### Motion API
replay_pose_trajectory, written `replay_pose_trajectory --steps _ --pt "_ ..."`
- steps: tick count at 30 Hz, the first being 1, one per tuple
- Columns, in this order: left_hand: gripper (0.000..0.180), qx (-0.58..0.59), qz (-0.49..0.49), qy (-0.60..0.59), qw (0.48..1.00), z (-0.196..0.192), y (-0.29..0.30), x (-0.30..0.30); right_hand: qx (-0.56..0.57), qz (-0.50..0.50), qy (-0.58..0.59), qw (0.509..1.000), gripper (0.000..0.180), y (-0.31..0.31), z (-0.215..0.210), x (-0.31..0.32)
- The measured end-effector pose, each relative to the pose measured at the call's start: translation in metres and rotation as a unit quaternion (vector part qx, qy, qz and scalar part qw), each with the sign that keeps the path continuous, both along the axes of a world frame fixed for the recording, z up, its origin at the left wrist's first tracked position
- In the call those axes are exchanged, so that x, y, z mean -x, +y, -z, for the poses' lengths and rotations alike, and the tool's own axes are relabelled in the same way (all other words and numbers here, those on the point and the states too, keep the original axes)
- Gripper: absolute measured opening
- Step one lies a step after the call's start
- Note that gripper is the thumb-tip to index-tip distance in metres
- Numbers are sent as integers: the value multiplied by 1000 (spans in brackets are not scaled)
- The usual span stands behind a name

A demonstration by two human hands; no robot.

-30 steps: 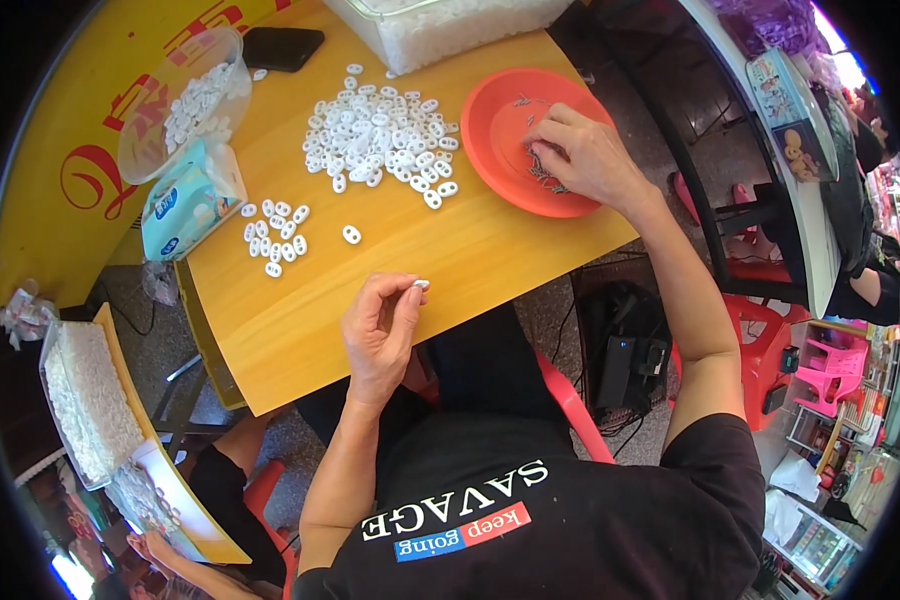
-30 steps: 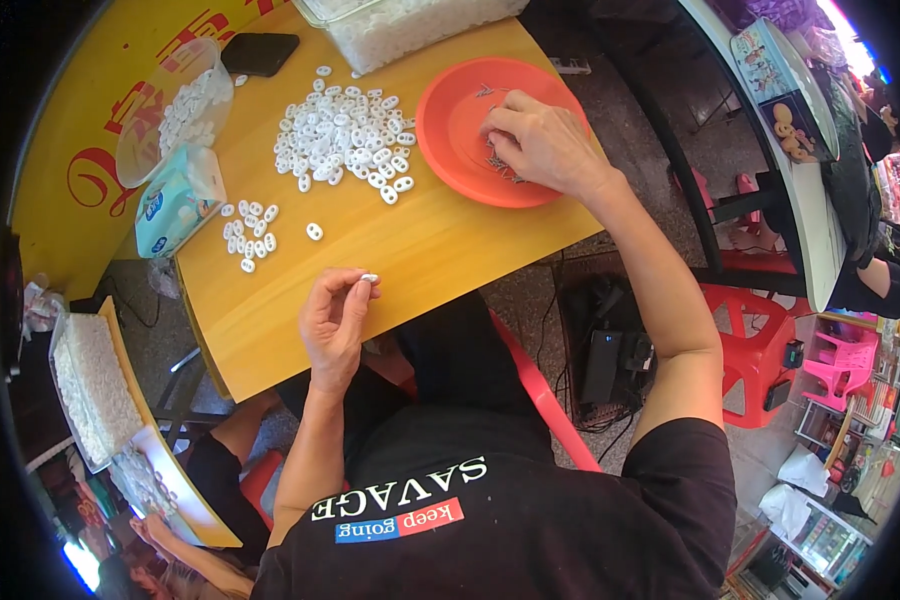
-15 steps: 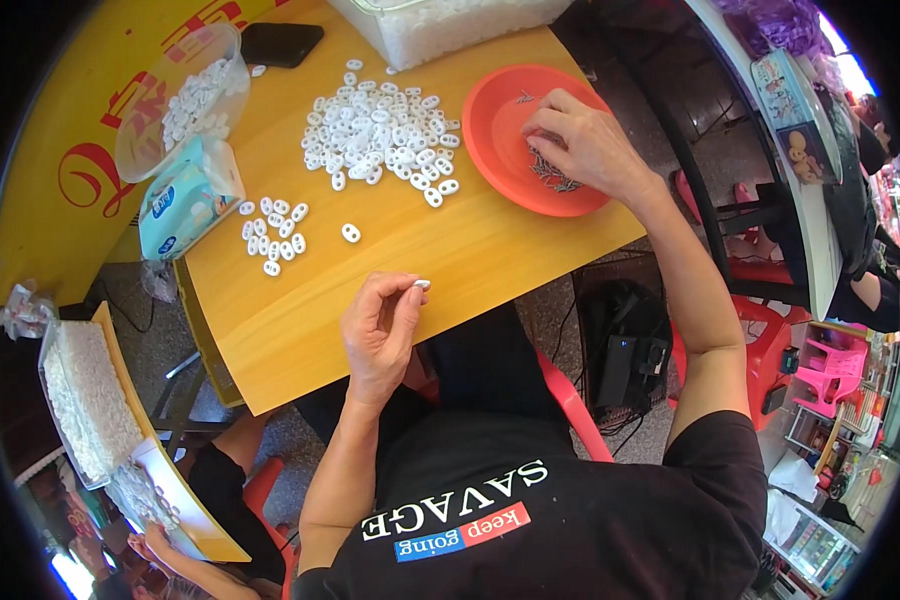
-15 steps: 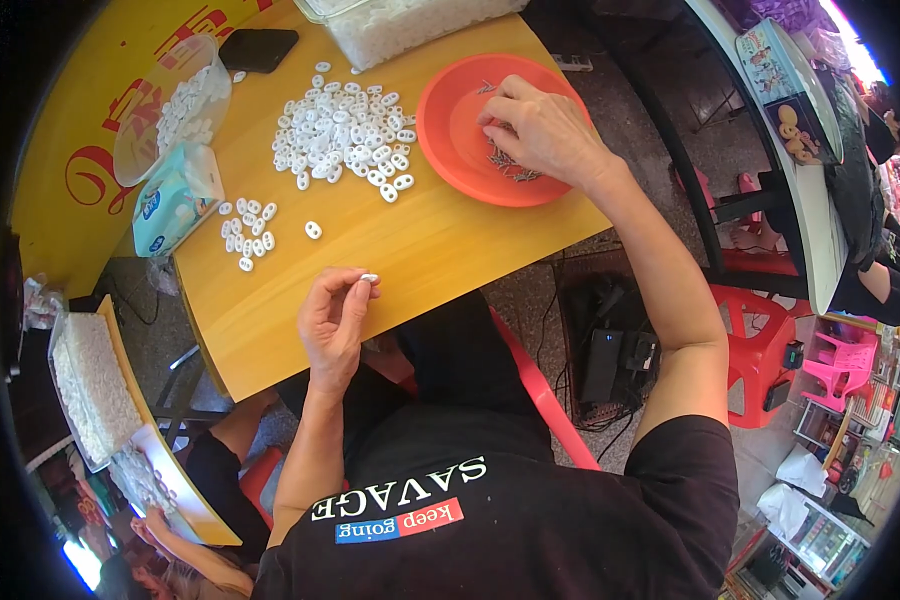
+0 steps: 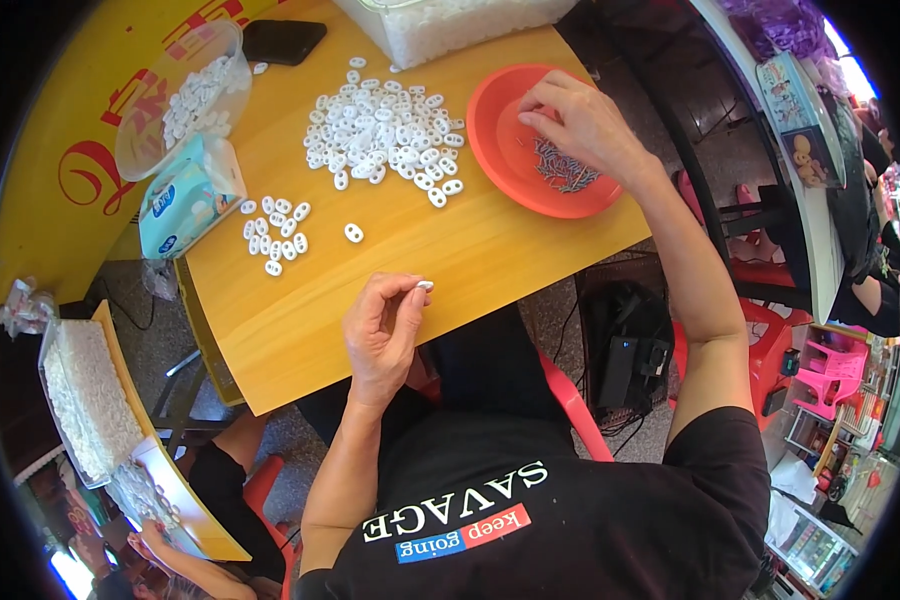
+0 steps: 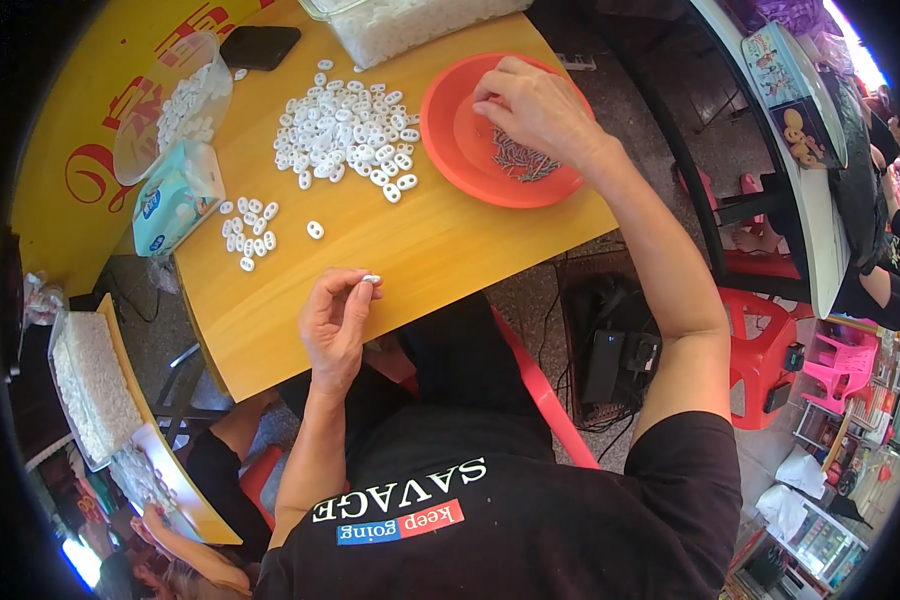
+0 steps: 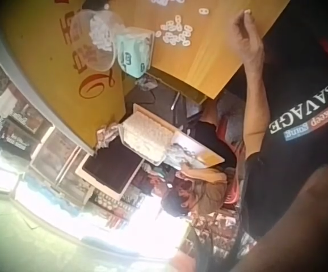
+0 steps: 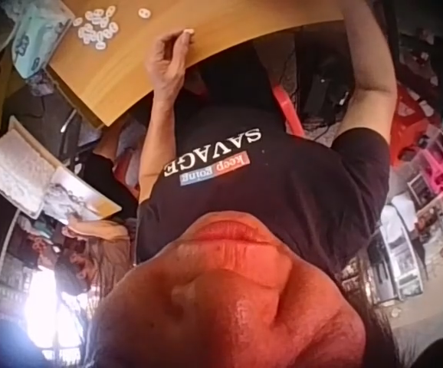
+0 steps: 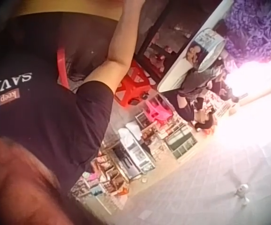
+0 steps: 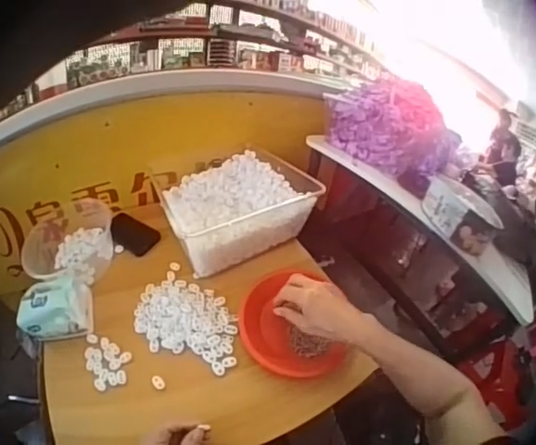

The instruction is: The person is manually assembling small white plastic components by inserting metal pins or clips into them at a workshop table.

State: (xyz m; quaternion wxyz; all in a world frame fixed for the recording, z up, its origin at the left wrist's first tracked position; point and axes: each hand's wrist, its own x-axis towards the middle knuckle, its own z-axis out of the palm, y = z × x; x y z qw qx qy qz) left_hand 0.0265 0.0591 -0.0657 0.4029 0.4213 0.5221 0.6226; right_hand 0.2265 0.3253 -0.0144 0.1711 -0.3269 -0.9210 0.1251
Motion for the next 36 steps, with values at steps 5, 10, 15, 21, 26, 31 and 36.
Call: replay_pose_trajectory --steps 5,10,15,21,26,31,36 --pt "11 -1 1 -2 1000 0 0 1 -27 -36 -34 998 13 0 -8 -6" --pt "11 2 3 6 1000 -2 1 1 3 -56 -40 998 13 -8 -5 -2" --pt "11 6 9 6 1000 1 -1 2 -6 -60 -36 998 13 -17 6 10" --pt "11 8 19 -1 1000 1 -1 2 -36 -56 -64 996 11 -17 11 18" --pt "11 6 17 8 1000 1 -1 2 -158 -64 -126 977 7 -19 23 24" --pt "11 7 9 -2 1000 4 -3 3 -132 -72 -105 983 12 -12 25 27" --pt "12 32 -36 -72 996 -7 1 5 -124 -48 12 991 20 -14 7 13"
